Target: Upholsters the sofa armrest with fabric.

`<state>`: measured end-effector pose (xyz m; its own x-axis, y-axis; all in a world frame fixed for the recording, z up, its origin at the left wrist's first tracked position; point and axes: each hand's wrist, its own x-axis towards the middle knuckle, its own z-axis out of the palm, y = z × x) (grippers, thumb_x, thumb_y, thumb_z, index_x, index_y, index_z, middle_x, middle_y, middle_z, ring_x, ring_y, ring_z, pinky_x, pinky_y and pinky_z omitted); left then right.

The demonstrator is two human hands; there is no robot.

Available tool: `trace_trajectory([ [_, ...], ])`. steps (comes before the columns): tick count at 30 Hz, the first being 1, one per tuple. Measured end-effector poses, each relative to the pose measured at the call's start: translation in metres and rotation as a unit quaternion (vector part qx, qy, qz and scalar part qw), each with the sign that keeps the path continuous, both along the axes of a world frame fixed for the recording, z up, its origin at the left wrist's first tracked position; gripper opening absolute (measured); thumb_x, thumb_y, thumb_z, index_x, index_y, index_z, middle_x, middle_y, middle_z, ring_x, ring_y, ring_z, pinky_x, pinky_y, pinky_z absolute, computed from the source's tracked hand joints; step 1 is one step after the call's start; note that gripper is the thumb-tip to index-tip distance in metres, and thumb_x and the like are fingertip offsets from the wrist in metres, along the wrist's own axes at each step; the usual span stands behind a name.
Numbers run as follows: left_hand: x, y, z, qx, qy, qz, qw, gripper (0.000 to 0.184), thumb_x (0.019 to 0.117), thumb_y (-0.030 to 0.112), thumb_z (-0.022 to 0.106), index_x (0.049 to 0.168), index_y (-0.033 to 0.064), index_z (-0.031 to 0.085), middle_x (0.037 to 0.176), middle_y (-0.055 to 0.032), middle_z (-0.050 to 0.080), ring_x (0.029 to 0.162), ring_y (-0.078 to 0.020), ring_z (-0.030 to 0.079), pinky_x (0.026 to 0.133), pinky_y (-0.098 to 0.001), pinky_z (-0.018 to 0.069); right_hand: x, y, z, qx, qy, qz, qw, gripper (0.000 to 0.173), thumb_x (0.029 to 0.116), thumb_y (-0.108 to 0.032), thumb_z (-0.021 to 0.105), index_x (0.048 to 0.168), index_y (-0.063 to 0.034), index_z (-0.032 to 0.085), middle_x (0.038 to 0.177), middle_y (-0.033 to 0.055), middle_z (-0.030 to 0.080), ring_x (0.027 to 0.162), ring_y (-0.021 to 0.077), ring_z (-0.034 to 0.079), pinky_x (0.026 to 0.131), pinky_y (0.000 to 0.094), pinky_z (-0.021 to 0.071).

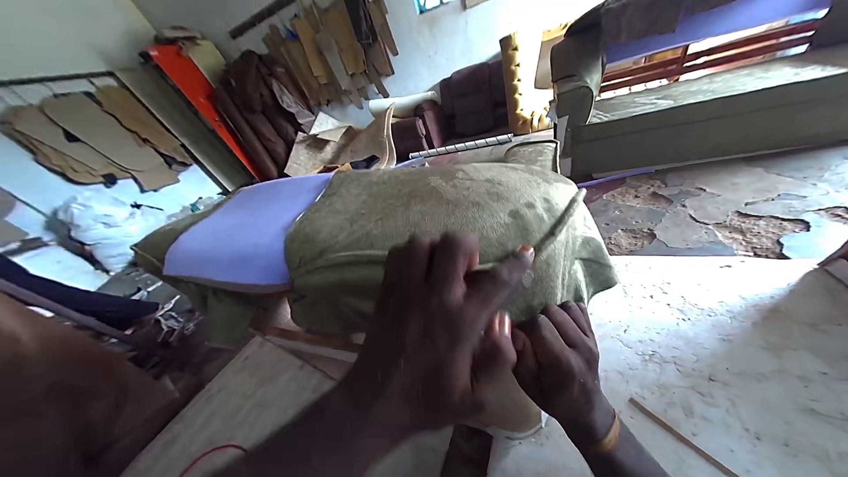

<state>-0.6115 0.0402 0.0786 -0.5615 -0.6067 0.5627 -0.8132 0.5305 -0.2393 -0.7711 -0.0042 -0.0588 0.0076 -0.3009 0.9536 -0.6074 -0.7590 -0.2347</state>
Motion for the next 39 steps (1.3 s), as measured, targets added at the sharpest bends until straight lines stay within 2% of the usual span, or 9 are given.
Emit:
trace_trajectory([
  [2,0.014,0.011,-0.035,-0.049,0.036,0.002,0.998,0.051,0.0967,0.041,0.046,0.145,0.0292,0.058,0.136,-0.0068,0.056,0.133,-0.0307,0.046,0.113,-0.0559,0.0341,0.006,-0.011,-0.008,-0.008,-0.019,0.013,1.000,0.032,0.1044,-0.032,0.046,0.080,-0.0158,0.058,0.071,-0.0006,0.048,0.070,0.0153,0.050,0.071,0.0322,0.0429],
  [3,0.022,0.009,-0.055,-0.079,0.066,0.000,0.995,0.044,0.0974,0.041,0.053,0.139,0.0299,0.059,0.133,-0.0026,0.056,0.134,-0.0257,0.046,0.115,-0.0521,0.0318,0.007,-0.015,-0.005,-0.007,-0.020,0.019,1.000,0.032,0.1050,-0.033,0.045,0.081,-0.0161,0.058,0.072,-0.0008,0.049,0.072,0.0147,0.051,0.072,0.0317,0.0437],
  [6,0.027,-0.002,-0.094,-0.139,0.113,-0.016,0.984,0.029,0.0975,0.034,0.068,0.126,0.0297,0.065,0.113,0.0031,0.059,0.113,-0.0166,0.054,0.103,-0.0395,0.0404,0.001,-0.005,-0.005,0.017,-0.008,0.025,1.000,0.035,0.1079,-0.037,0.041,0.086,-0.0174,0.060,0.076,-0.0018,0.052,0.077,0.0127,0.053,0.075,0.0303,0.0446],
  [9,0.021,-0.005,-0.100,-0.157,0.140,-0.042,0.977,0.016,0.1021,0.026,0.060,0.117,0.0282,0.065,0.112,0.0057,0.062,0.111,-0.0138,0.054,0.102,-0.0347,0.0396,-0.005,0.002,-0.001,0.022,0.004,0.033,0.999,0.038,0.1090,-0.039,0.038,0.087,-0.0171,0.061,0.076,-0.0020,0.053,0.078,0.0117,0.053,0.076,0.0294,0.0440],
  [13,0.009,-0.004,-0.105,-0.158,0.175,-0.033,0.971,0.013,0.1071,0.027,0.044,0.113,0.0248,0.055,0.109,0.0045,0.059,0.111,-0.0131,0.054,0.105,-0.0328,0.0372,-0.010,0.009,0.005,0.038,0.017,0.048,0.998,0.038,0.1094,-0.041,0.038,0.089,-0.0181,0.061,0.077,-0.0029,0.053,0.078,0.0107,0.053,0.077,0.0297,0.0428],
  [18,-0.002,0.001,-0.076,-0.135,0.110,0.000,0.985,0.020,0.1006,0.030,0.044,0.094,0.0199,0.059,0.078,0.0022,0.058,0.078,-0.0174,0.053,0.076,-0.0353,0.0387,-0.014,0.016,0.005,0.054,0.019,0.064,0.996,0.036,0.1096,-0.041,0.039,0.092,-0.0186,0.062,0.079,-0.0039,0.054,0.081,0.0089,0.053,0.081,0.0287,0.0431],
  [22,0.005,0.019,-0.066,-0.070,0.023,0.023,0.997,0.029,0.0991,0.045,0.057,0.115,0.0237,0.068,0.082,-0.0016,0.061,0.074,-0.0217,0.054,0.073,-0.0384,0.0404,-0.011,0.019,-0.005,0.027,0.020,0.055,0.998,0.034,0.1093,-0.044,0.039,0.100,-0.0184,0.059,0.086,-0.0010,0.054,0.086,0.0109,0.056,0.087,0.0286,0.0465],
  [29,0.040,-0.022,-0.080,-0.133,-0.054,-0.048,0.988,0.030,0.1046,0.028,0.052,0.132,0.0287,0.064,0.080,-0.0001,0.054,0.073,-0.0207,0.048,0.075,-0.0359,0.0356,0.022,-0.031,-0.038,-0.087,-0.035,0.010,0.996,0.028,0.1077,-0.043,0.042,0.100,-0.0186,0.052,0.096,0.0000,0.051,0.098,0.0114,0.056,0.100,0.0280,0.0439],
  [39,0.039,-0.035,-0.077,-0.160,-0.050,-0.069,0.983,0.021,0.1028,0.029,0.053,0.101,0.0218,0.073,0.075,-0.0007,0.059,0.070,-0.0222,0.054,0.069,-0.0384,0.0396,0.028,-0.046,-0.036,-0.116,-0.055,-0.008,0.992,0.038,0.1084,-0.049,0.037,0.094,-0.0189,0.055,0.093,-0.0010,0.054,0.097,0.0130,0.056,0.095,0.0307,0.0463],
])
